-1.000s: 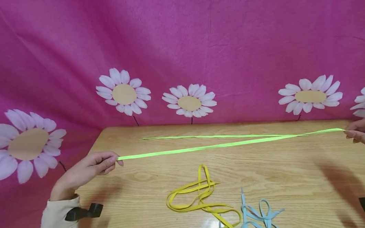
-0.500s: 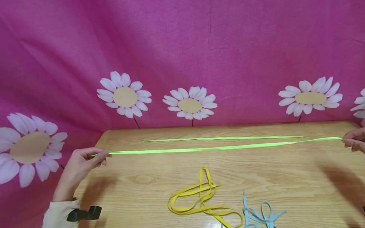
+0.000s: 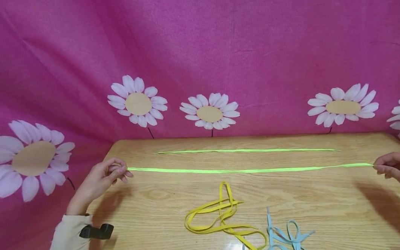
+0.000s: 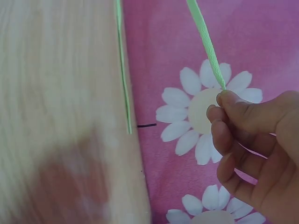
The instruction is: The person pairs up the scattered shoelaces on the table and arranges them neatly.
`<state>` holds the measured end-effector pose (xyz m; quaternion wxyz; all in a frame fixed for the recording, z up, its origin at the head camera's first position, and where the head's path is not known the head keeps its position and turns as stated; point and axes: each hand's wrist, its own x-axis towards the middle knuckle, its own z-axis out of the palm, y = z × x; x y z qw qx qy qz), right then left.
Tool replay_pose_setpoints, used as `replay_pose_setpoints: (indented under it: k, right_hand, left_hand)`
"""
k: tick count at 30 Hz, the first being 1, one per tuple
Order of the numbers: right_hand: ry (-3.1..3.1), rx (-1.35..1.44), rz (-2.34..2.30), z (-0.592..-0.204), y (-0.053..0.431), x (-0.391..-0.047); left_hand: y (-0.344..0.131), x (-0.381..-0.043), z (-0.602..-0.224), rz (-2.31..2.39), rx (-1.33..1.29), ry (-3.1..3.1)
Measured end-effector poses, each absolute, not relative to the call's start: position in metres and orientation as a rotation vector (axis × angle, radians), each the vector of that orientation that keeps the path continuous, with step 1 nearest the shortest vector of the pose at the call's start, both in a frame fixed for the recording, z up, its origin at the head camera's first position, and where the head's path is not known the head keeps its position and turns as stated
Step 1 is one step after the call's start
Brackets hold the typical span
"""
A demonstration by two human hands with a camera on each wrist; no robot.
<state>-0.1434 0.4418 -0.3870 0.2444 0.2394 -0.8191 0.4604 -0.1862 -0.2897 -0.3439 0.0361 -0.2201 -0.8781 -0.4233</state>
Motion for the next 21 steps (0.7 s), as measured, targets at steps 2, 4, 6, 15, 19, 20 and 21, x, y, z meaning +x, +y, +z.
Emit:
replay_pose_setpoints:
  k: [2,4,6,15,19,20,21]
  right_hand:
    - [-2.261,0.644,1.229,-0.387,0.441,-0.142]
    - [-2.275,0.64,1.226,-0.388,0.442,-0.141]
    - [-2.284,0.638,1.225,-0.388,0.442,-0.14]
    - [-2.389,0.591,1.112,-0.395,0.447,-0.142]
    - [-2.383,0.593,1.136,-0.397,0.447,-0.142]
    - [-2.377,0.603,1.149,-0.397,0.446,-0.142]
    - [-2.372,0.609,1.155,-0.397,0.446,-0.142]
  left_hand:
    - [-0.288,-0.187,-0.344,-1.248,-0.641,-2.701]
    - [-0.287,-0.187,-0.344,-1.208,-0.584,-2.719]
    - [-0.286,-0.188,-0.345,-1.178,-0.528,-2.739]
    - [-0.285,-0.195,-0.348,-1.13,-0.287,-2.806]
    - [-0.281,-0.2,-0.351,-1.189,-0.285,-2.801]
    - [-0.279,-0.201,-0.352,-1.211,-0.288,-2.797]
    - [-0.278,-0.202,-0.354,-1.237,-0.298,-2.793]
